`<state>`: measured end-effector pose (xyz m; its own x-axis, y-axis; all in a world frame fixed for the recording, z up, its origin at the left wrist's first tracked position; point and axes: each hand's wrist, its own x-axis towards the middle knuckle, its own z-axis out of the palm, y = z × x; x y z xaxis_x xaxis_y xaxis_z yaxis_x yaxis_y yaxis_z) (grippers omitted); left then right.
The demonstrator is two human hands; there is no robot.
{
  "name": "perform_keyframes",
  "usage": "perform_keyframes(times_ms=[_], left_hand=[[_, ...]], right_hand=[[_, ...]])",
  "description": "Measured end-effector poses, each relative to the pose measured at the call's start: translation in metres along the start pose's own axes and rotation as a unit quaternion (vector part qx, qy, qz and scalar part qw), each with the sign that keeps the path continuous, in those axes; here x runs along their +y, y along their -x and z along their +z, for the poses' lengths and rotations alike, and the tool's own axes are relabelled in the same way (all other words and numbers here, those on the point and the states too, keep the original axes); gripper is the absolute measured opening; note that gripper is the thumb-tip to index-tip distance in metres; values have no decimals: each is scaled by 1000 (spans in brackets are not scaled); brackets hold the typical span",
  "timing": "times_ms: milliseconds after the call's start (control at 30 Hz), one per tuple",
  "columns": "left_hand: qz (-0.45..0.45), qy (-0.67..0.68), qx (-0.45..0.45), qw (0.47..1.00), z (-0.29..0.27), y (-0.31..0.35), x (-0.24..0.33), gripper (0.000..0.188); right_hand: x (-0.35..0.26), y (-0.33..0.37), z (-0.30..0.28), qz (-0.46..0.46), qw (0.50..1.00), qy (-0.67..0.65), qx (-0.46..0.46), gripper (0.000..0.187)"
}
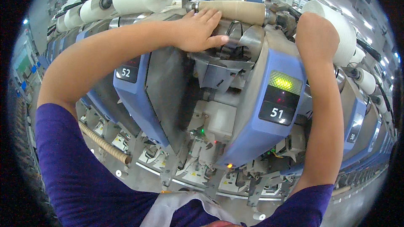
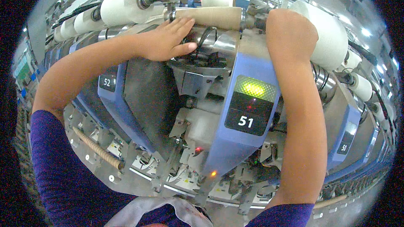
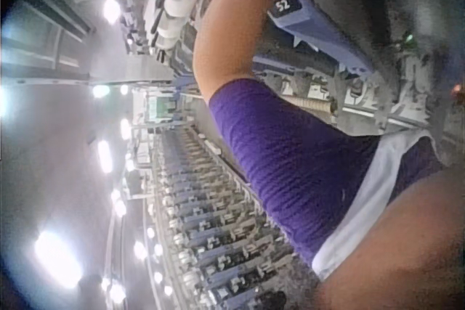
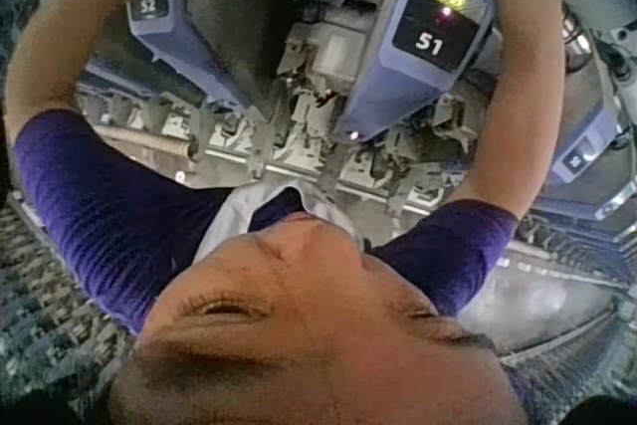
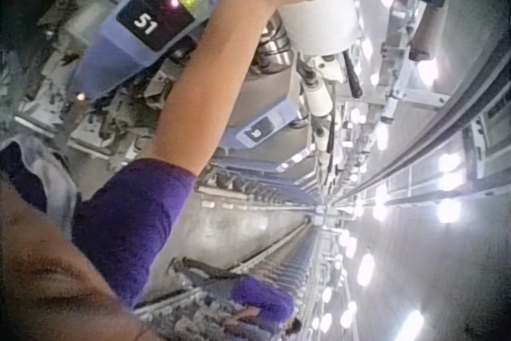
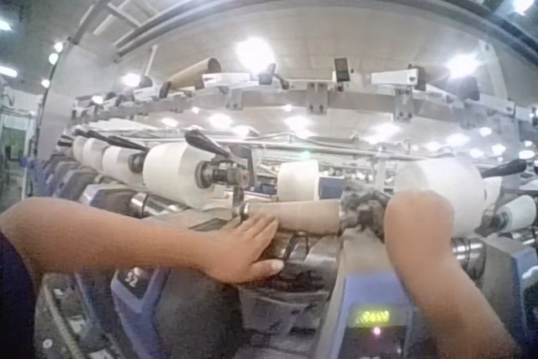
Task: The person walks between rows of textile machines, removes empty spools, and installs new spools onto the machines. They also collect used spools from baskets and place them on rotating racks.
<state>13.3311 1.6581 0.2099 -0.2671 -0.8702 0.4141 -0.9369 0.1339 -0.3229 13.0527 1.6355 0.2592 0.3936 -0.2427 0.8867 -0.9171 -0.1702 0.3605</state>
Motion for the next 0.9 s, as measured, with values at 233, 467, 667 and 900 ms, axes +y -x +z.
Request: perform_keyframes(times_ms=[233,467,667,900], left_hand=[[-110,-20,10,994,-4,-39,-13,84],[67,25,37,997,-13,63,35,75],[279,147,-209,926,10,203,118,73],[70,411,-340,843,120,346,189,57]], right_hand=[[1,-1,2,4,1000,10,-10,10],[7,0,-6,7,996,-57,-64,18],[7,104,-40,44,951,-277,135,34],[-84,378,-46,71,843,-383,-371,19]])
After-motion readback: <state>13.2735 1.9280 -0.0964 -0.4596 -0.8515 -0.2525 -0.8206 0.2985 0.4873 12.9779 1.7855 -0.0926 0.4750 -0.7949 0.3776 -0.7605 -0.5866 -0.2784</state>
